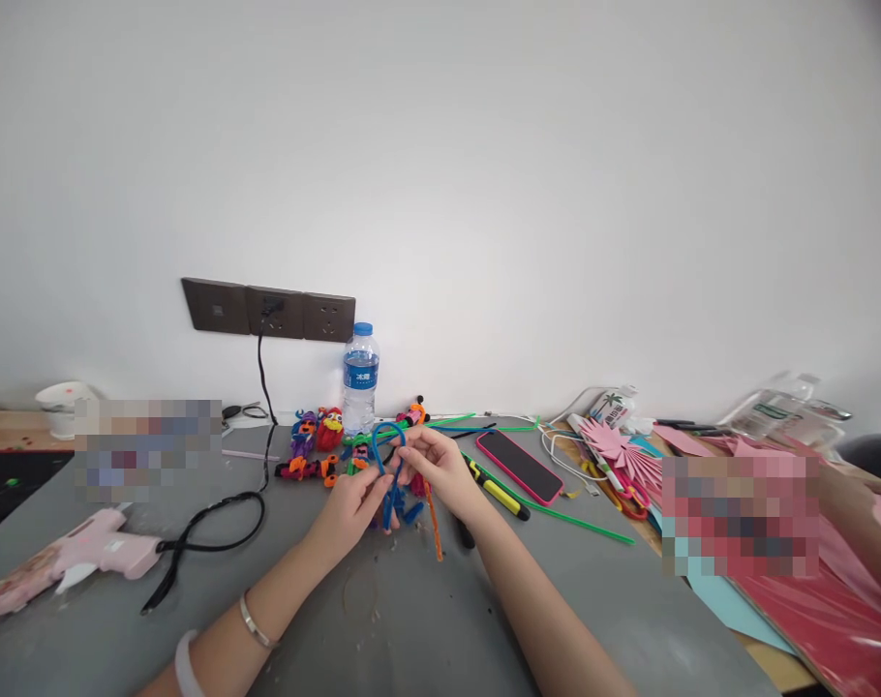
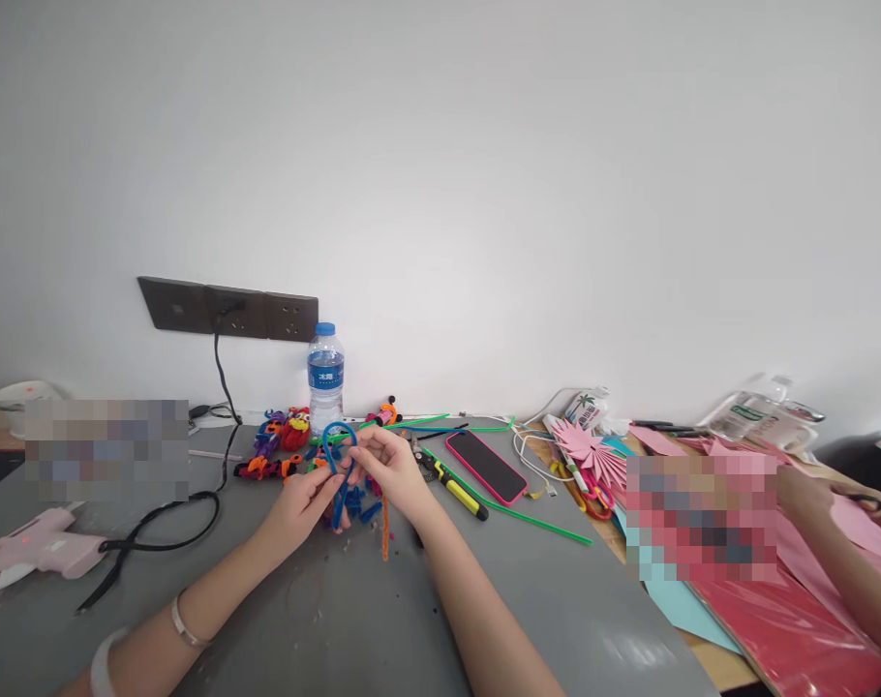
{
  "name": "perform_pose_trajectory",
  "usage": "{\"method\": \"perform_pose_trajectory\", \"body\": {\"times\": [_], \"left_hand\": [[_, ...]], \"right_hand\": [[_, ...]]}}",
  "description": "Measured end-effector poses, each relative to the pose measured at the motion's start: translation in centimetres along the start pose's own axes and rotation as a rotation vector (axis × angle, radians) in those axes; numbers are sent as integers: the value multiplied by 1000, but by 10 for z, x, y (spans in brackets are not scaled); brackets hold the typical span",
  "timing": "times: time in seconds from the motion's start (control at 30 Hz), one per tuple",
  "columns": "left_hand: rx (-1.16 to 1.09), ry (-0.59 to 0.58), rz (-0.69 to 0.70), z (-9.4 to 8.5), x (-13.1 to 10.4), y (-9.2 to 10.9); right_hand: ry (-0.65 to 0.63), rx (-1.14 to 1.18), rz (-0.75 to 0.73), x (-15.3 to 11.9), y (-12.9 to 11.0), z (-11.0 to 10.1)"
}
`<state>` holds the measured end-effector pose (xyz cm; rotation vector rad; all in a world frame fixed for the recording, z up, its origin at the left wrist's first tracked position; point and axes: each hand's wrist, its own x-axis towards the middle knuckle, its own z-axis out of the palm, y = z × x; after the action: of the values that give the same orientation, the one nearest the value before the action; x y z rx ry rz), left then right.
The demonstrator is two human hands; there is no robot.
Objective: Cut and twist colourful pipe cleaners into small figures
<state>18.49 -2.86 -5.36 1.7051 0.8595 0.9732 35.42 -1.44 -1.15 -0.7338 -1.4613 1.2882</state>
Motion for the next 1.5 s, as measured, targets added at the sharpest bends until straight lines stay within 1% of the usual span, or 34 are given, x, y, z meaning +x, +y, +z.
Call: {"method": "perform_pose_trajectory", "body": {"times": [0.3,0.47,0.93,1.1,1.2,1.27,1.4,1.5], "left_hand": [[-2,-21,12,0,1,-4],[8,-34,18,0,0,-5],[0,-56,5,2,-2,-3],[15,-95,35,2,-1,-3],[47,-94,47,2,-2,0],[78,-91,49,1,-2,1],[147,-133,54,1,-3,1],[220,-104,72,1,-4,-1]], "right_hand": [[31,52,8,0,3,0],[24,63,28,0,4,1],[22,65,28,-1,3,2],[-33,35,56,0,4,0],[-30,28,81,-1,5,-1],[-44,62,104,-1,4,0],[-134,197,186,-3,2,3],[-159,274,195,-4,1,4]]}}
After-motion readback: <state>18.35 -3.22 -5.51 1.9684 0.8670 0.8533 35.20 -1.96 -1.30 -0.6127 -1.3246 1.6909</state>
